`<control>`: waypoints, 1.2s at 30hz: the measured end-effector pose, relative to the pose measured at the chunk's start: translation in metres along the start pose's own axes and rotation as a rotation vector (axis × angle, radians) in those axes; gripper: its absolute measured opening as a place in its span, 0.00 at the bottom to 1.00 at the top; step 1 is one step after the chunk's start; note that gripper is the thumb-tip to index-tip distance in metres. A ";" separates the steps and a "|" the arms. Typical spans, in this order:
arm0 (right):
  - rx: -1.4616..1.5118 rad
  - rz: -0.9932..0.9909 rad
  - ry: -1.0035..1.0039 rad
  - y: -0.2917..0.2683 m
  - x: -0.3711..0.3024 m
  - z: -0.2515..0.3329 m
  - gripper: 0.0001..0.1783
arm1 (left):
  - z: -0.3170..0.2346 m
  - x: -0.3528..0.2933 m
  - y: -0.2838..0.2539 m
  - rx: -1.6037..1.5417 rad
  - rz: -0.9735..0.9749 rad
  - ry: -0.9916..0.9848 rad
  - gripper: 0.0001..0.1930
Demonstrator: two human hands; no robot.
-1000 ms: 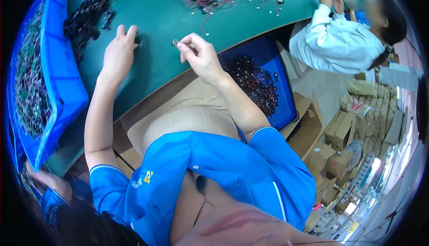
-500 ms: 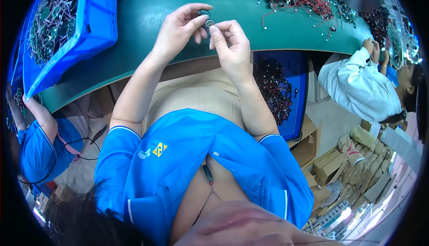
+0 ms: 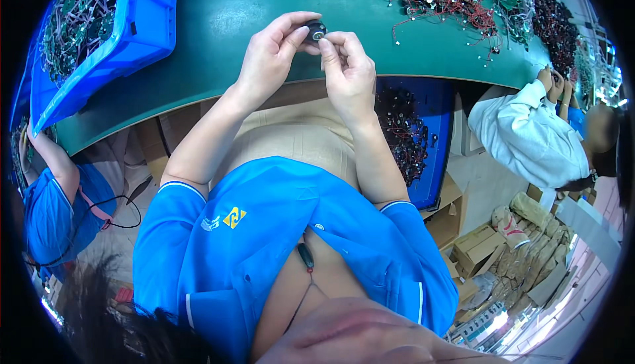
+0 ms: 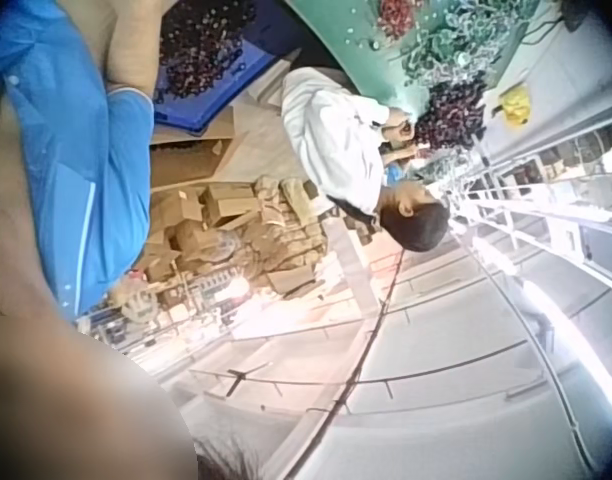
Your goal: Assembling and inspecting small electronic components with attached wires at a manufacturing workstation.
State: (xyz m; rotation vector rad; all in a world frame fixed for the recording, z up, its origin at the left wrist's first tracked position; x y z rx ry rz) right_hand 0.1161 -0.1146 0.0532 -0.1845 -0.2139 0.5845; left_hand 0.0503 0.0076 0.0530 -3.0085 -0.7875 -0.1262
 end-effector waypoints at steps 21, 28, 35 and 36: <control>-0.238 0.236 0.080 -0.019 0.008 0.002 0.04 | -0.008 -0.005 0.003 0.174 0.114 0.081 0.13; -0.270 0.177 -0.041 -0.022 0.006 0.011 0.03 | -0.006 0.000 0.003 -0.057 0.115 0.030 0.11; -0.219 0.275 -0.082 -0.026 0.007 0.011 0.04 | 0.002 0.001 0.001 -0.312 0.118 -0.168 0.11; -0.179 0.275 -0.069 -0.025 0.005 0.012 0.03 | 0.001 0.001 0.000 -0.260 0.092 -0.129 0.11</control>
Point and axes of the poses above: each hand's wrist, its own x-axis towards the middle knuckle, its own y-axis out of the palm, z = x × y, the point moved 3 cm from there along x, towards the middle knuckle, and after that the axes turned 2 degrees about y, right-handed, at the moved point
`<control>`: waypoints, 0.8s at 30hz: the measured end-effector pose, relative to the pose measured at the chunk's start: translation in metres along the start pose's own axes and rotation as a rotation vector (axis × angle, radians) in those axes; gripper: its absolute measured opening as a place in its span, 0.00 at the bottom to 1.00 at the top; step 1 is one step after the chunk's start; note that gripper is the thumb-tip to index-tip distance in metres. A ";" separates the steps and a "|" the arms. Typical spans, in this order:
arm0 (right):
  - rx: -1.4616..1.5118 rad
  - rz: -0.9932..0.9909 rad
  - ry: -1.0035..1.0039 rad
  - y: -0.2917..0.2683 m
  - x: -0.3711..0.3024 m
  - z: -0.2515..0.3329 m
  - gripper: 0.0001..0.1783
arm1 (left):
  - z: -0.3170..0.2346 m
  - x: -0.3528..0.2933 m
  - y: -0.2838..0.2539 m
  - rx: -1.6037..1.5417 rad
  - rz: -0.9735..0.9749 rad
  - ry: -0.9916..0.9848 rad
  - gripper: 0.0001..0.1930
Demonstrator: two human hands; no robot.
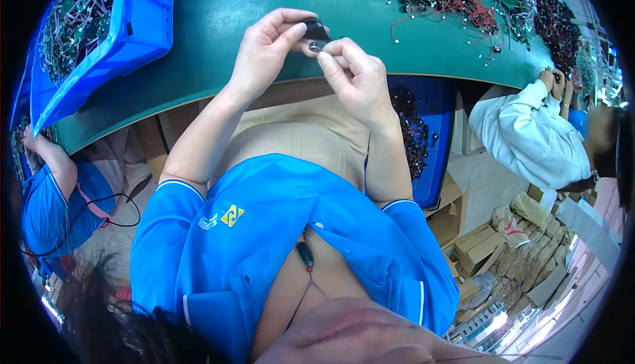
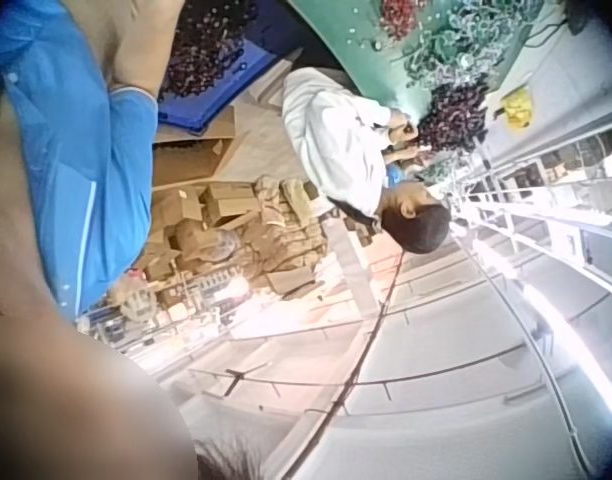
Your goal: Assembling and inspecting small electronic components with attached wires at a manufacturing workstation.
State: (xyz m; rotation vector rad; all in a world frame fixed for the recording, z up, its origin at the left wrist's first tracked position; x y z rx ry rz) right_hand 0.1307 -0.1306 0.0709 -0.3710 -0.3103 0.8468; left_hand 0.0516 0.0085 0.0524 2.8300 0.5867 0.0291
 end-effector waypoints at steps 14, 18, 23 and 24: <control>0.472 -0.036 0.190 0.016 -0.004 -0.013 0.03 | -0.003 -0.007 0.009 0.221 -0.059 0.196 0.12; 0.645 0.001 0.241 0.014 -0.003 -0.015 0.04 | -0.003 -0.008 0.010 0.287 -0.042 0.232 0.14; 0.692 0.078 0.291 0.009 -0.002 -0.015 0.04 | -0.010 -0.010 0.007 0.481 -0.004 0.241 0.15; 0.693 0.079 0.292 0.008 -0.002 -0.014 0.04 | -0.011 -0.010 0.007 0.481 -0.005 0.240 0.15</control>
Point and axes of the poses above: each hand's wrist, its own x-axis towards the middle knuckle, its own y-axis out of the palm, z = x × y, the point moved 3 cm from there along x, towards the middle knuckle, and after that the axes turned 2 degrees about y, right-handed, at the moved point
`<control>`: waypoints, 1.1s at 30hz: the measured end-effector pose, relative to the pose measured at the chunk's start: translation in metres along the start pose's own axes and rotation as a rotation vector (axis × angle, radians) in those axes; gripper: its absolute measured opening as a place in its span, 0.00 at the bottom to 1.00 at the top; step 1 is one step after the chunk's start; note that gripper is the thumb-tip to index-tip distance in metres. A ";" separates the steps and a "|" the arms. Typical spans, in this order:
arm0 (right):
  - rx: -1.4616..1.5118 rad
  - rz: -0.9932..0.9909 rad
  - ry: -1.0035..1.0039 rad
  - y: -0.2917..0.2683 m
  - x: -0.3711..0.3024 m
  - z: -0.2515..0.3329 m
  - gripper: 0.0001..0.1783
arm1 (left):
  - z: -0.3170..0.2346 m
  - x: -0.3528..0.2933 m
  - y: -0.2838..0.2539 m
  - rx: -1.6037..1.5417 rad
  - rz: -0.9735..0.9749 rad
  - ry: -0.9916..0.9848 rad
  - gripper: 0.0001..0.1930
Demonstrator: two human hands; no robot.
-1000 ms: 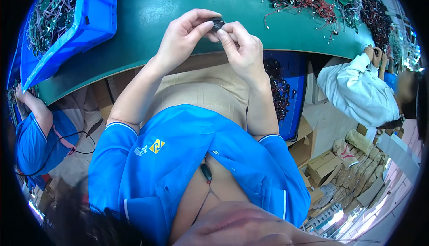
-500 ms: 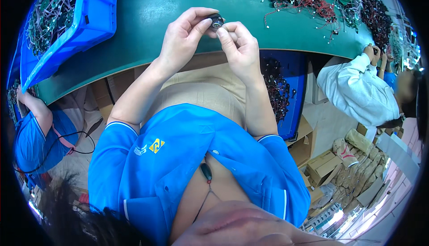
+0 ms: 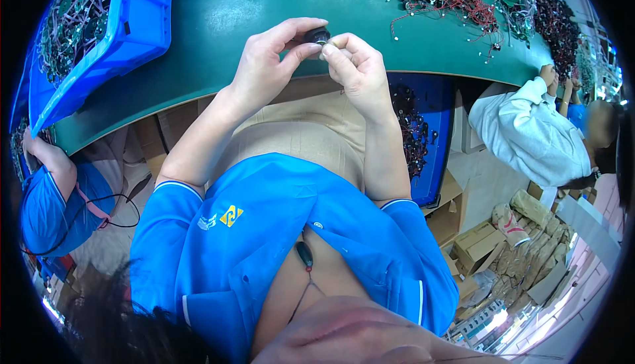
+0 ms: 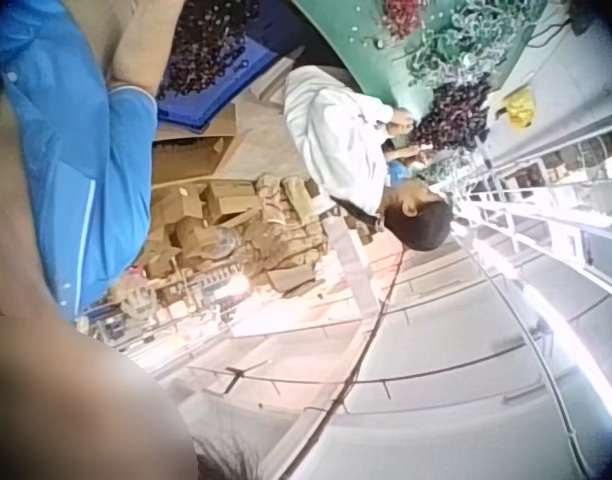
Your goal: Assembling and inspecting small electronic components with attached wires at a manufacturing workstation.
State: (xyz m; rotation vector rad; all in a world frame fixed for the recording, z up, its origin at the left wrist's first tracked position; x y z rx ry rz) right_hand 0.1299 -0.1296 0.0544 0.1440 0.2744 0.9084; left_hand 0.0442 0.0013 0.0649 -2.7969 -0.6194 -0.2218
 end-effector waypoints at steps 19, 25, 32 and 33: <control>-0.753 0.038 -0.098 -0.005 0.003 0.033 0.07 | -0.012 -0.003 0.003 0.167 -0.064 0.202 0.13; -1.245 -0.259 -0.581 0.016 -0.006 0.031 0.07 | -0.003 -0.004 0.004 -0.049 -0.099 0.010 0.13; -1.068 -0.182 -0.460 0.009 -0.005 0.022 0.05 | 0.005 -0.005 0.004 -0.185 -0.057 -0.089 0.13; -0.931 -0.140 -0.362 0.007 -0.005 0.020 0.05 | 0.006 -0.006 0.005 -0.244 -0.064 -0.129 0.13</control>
Point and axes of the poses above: each hand's wrist, its own x-axis towards the middle knuckle, its own y-axis out of the palm, z = x × y, the point moved 3 cm from there along x, towards the middle knuckle, and after that the axes turned 2 degrees about y, right-handed, at the moved point
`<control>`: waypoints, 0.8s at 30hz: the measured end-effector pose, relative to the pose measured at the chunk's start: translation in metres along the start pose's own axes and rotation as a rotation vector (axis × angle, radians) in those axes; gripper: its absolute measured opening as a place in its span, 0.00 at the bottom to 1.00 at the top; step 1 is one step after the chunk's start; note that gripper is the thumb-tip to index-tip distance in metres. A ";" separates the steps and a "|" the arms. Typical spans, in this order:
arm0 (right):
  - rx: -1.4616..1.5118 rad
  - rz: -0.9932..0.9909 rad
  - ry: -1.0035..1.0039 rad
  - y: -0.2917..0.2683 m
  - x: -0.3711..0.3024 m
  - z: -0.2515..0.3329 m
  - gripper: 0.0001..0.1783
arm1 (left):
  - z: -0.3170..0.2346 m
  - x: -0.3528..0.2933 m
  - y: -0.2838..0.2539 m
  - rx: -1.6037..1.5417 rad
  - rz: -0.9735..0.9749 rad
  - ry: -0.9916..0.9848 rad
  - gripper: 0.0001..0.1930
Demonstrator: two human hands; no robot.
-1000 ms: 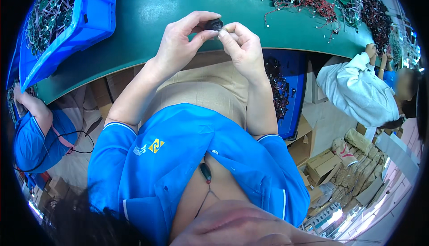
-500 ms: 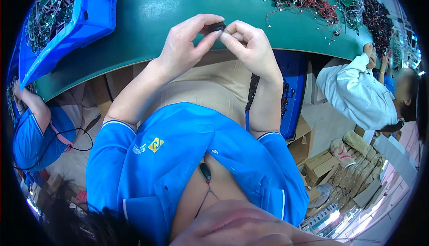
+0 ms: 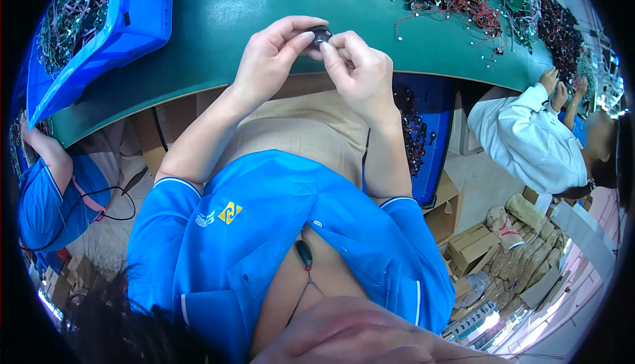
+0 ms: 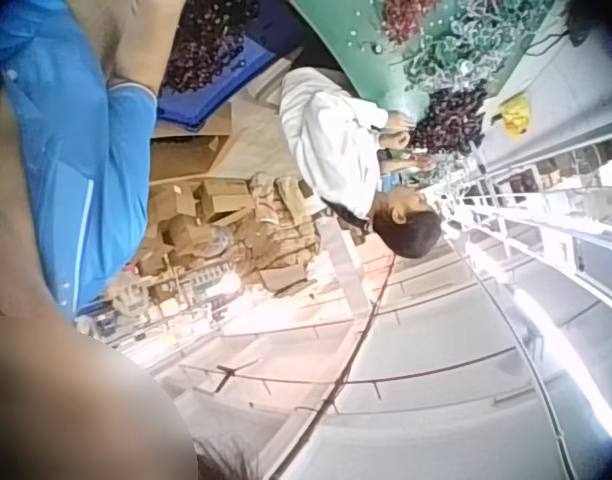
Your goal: Assembling and inspecting small electronic components with attached wires at a manufacturing workstation.
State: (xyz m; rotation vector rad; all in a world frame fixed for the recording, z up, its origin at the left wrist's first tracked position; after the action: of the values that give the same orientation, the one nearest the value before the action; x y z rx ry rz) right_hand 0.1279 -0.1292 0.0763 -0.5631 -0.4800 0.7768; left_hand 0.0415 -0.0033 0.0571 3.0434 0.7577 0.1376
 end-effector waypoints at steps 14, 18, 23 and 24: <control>0.463 0.036 0.193 0.008 -0.005 -0.013 0.04 | -0.001 -0.002 0.004 0.026 -0.029 0.073 0.14; 0.554 0.102 0.243 0.006 -0.004 -0.015 0.05 | -0.002 -0.003 0.002 0.060 0.002 0.123 0.15; 0.640 0.166 0.306 0.007 -0.004 -0.015 0.05 | -0.007 -0.002 -0.003 0.166 0.059 0.144 0.16; 0.583 0.133 0.315 0.008 -0.004 -0.014 0.06 | -0.008 -0.001 -0.003 0.172 0.055 0.145 0.15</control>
State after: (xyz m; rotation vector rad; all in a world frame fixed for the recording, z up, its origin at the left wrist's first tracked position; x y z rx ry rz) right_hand 0.1290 -0.1319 0.0602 -0.1645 0.0840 0.8887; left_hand 0.0383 -0.0013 0.0646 3.2480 0.7291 0.3129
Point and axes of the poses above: each hand's wrist, its own x-axis towards the middle knuckle, its own y-axis out of the palm, z = x × y, the point moved 3 cm from there along x, towards the middle knuckle, and after that the axes turned 2 degrees about y, right-handed, at the moved point
